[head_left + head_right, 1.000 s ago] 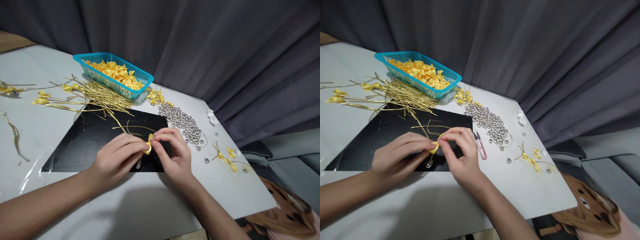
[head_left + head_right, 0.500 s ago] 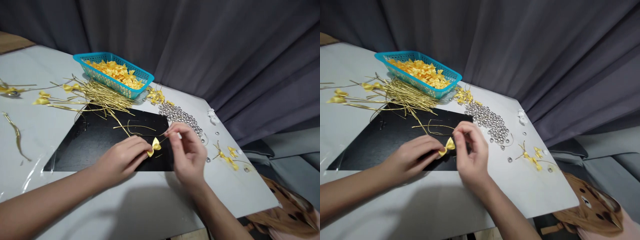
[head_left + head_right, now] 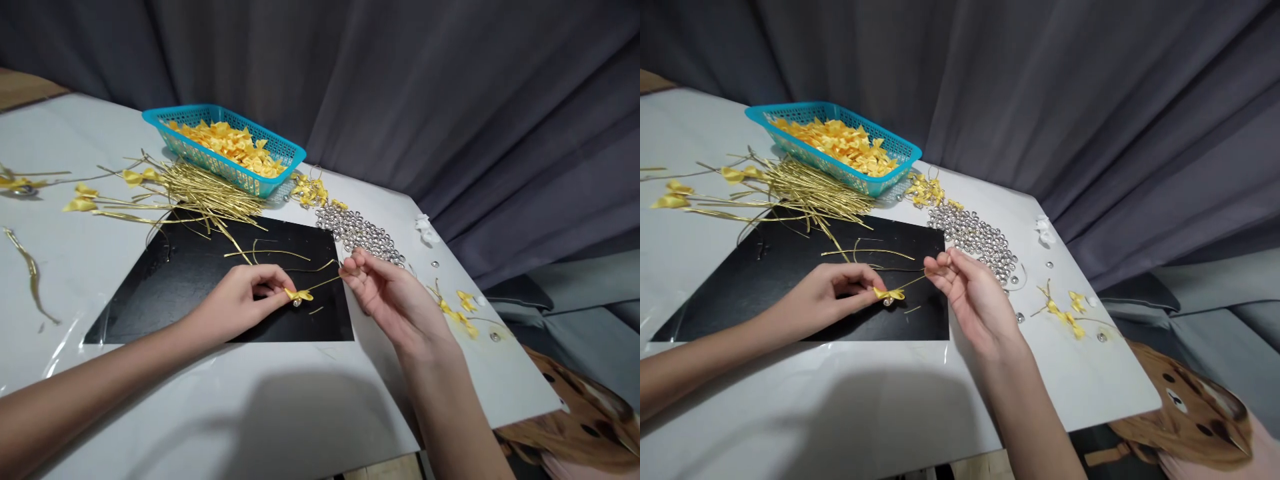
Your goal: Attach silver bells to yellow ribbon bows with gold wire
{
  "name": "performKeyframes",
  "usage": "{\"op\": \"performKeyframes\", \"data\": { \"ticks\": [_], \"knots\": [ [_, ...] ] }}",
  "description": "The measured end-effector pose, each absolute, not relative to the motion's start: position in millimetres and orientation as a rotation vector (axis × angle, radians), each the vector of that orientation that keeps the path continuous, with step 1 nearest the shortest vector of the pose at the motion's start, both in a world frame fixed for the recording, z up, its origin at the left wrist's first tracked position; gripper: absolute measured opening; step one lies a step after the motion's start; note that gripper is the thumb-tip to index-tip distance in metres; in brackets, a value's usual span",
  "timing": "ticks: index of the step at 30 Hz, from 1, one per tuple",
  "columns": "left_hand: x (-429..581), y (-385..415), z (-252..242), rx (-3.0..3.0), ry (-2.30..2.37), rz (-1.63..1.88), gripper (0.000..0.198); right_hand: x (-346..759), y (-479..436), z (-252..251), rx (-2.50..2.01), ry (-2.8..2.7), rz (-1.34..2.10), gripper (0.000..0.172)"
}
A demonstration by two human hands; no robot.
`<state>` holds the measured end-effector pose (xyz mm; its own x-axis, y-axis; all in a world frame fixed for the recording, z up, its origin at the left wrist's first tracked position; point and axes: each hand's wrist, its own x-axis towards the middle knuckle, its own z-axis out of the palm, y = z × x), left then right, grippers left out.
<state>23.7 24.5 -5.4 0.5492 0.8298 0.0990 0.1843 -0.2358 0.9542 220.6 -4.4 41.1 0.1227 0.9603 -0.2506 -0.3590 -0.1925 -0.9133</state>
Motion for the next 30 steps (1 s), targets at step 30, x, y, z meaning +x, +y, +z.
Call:
{"op": "performKeyframes", "data": {
  "ticks": [30],
  "knots": [
    [24,22,7,1.001,0.921,0.794,0.010,173,-15,21,-1.466,-1.488,0.964,0.014]
  ]
}}
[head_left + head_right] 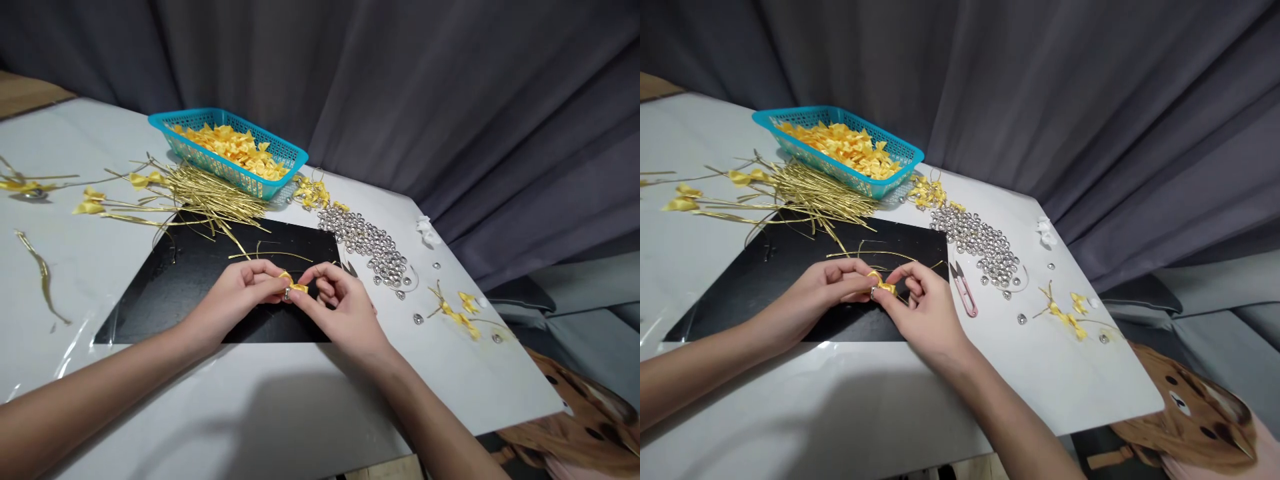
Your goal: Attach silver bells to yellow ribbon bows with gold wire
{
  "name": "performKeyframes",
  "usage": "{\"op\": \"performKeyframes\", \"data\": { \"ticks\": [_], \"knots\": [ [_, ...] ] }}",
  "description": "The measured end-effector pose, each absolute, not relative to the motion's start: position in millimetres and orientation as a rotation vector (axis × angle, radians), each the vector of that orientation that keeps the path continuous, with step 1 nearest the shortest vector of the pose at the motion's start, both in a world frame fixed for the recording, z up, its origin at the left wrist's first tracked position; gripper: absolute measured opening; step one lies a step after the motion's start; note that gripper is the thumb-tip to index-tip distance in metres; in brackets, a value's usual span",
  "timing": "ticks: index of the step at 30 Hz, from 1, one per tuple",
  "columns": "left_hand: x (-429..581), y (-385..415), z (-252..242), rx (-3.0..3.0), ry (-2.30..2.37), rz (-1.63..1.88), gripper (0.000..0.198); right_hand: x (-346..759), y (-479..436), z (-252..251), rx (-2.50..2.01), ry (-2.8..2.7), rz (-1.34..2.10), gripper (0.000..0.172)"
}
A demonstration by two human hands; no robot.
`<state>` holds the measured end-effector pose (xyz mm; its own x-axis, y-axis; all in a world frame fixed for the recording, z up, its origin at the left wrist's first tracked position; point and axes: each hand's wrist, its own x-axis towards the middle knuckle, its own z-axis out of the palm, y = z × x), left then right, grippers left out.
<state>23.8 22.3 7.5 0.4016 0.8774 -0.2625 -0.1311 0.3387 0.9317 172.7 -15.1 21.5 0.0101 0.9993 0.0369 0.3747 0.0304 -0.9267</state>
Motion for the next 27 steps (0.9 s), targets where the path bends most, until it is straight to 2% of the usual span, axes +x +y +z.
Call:
{"op": "performKeyframes", "data": {
  "ticks": [5,9,18,23,27],
  "knots": [
    [24,22,10,1.023,0.946,0.782,0.016,177,-17,19,-1.478,-1.713,0.668,0.013],
    [23,21,11,1.015,0.977,0.749,0.015,179,-18,20,-1.470,-1.902,0.525,0.007],
    [25,21,6,1.140,0.996,0.768,0.012,182,-15,21,-1.542,-1.973,0.535,0.011],
    [28,21,6,1.169,0.997,0.775,0.015,185,-14,20,-1.595,-1.946,0.548,0.008],
    [25,23,4,1.170,0.946,0.758,0.015,182,-11,18,-1.588,-1.765,0.737,0.016]
  ]
}}
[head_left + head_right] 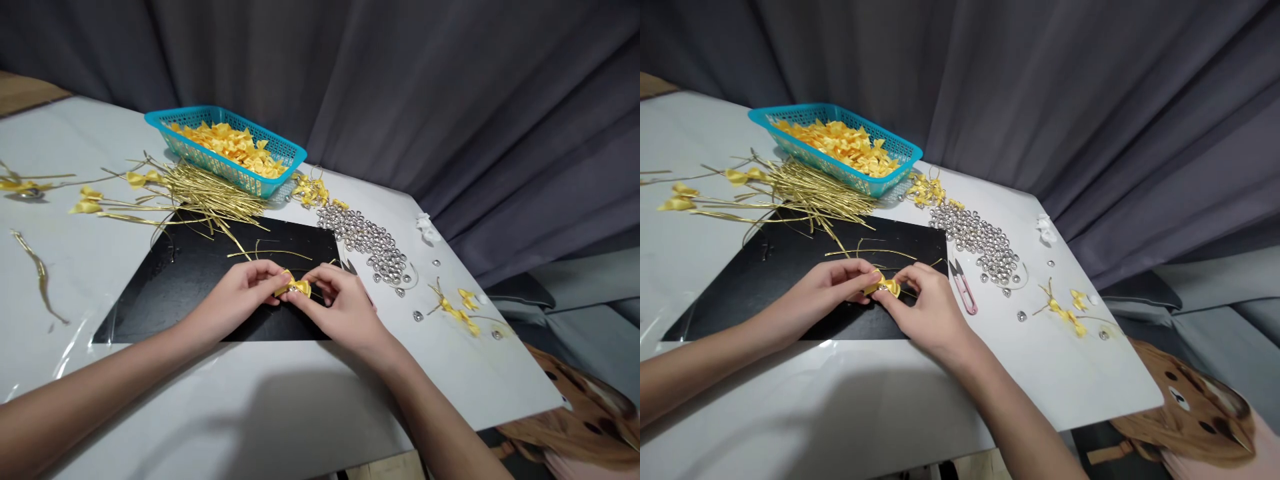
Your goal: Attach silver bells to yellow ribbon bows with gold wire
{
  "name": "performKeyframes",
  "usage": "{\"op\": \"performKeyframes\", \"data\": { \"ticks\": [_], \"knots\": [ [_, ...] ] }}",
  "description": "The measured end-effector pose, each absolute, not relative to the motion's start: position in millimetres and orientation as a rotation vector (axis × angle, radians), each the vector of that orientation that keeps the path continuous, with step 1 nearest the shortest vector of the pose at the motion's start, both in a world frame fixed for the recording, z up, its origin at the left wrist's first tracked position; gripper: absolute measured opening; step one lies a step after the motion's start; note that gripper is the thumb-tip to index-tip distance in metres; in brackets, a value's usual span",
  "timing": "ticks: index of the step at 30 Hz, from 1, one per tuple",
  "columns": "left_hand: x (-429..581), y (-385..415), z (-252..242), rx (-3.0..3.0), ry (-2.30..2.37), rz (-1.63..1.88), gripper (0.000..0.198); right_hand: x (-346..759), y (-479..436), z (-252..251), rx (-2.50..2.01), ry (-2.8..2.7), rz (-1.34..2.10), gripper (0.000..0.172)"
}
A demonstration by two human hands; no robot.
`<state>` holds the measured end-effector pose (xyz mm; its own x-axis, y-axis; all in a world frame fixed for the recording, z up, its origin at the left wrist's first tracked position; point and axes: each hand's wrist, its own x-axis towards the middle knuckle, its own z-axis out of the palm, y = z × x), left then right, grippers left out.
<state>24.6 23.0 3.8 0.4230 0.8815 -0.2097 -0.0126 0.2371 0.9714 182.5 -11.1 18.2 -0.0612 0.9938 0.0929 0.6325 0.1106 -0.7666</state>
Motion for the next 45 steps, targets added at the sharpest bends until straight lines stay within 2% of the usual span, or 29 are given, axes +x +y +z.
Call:
{"op": "performKeyframes", "data": {
  "ticks": [5,8,16,21,25,32,35,45],
  "knots": [
    [24,24,1,1.084,0.962,0.794,0.015,192,-6,23,-1.423,-1.503,1.157,0.023],
    [26,23,1,1.069,1.004,0.833,0.014,203,-3,25,-1.280,-1.409,1.120,0.027],
    [29,18,0,1.187,0.982,0.836,0.013,211,1,28,-1.052,-1.221,1.015,0.024],
    [27,20,0,1.146,0.970,0.818,0.014,202,-2,27,-1.303,-1.419,0.939,0.023],
    [27,20,2,1.143,0.930,0.821,0.015,188,-4,22,-1.511,-1.550,1.111,0.031],
    [27,20,1,1.181,0.970,0.918,0.014,185,-6,21,-1.524,-1.550,1.293,0.030],
    [26,20,0,1.159,0.971,0.872,0.022,186,-5,19,-1.520,-1.502,1.374,0.032],
    [25,20,0,1.148,1.032,0.890,0.019,180,-4,24,-1.493,-1.284,1.369,0.034]
  ]
}}
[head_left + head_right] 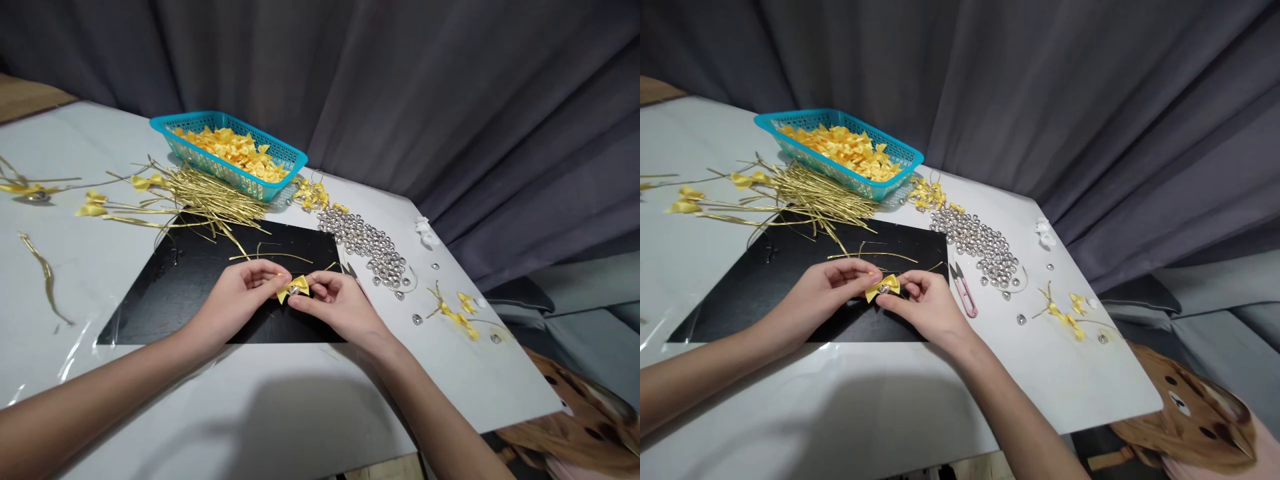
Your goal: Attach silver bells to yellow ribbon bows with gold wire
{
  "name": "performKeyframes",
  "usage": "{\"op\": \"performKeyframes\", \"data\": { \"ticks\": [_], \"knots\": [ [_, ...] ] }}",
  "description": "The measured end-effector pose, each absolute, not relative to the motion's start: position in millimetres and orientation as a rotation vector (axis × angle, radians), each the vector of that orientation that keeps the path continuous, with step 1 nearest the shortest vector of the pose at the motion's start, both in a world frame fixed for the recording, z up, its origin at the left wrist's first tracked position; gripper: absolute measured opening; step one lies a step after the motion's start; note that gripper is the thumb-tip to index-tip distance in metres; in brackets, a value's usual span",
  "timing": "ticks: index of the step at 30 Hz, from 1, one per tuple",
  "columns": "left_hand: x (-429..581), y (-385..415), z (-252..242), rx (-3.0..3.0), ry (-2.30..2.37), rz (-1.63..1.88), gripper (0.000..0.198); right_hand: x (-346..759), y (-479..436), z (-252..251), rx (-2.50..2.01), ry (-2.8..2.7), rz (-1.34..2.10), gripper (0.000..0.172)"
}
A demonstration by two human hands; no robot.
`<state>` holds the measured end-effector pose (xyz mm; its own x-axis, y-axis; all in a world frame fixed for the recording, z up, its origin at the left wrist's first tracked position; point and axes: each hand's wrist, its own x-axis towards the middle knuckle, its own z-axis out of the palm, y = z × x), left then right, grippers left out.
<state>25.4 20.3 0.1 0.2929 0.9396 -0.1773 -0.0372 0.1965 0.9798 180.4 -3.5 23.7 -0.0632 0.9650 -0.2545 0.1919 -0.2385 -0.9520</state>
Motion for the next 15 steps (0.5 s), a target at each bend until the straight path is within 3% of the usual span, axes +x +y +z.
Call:
{"op": "performKeyframes", "data": {
  "ticks": [15],
  "knots": [
    [22.9,20.2,-0.8,1.245,0.958,0.858,0.015,186.1,-4.1,17.8,-1.409,-1.203,1.391,0.029]
  ]
}}
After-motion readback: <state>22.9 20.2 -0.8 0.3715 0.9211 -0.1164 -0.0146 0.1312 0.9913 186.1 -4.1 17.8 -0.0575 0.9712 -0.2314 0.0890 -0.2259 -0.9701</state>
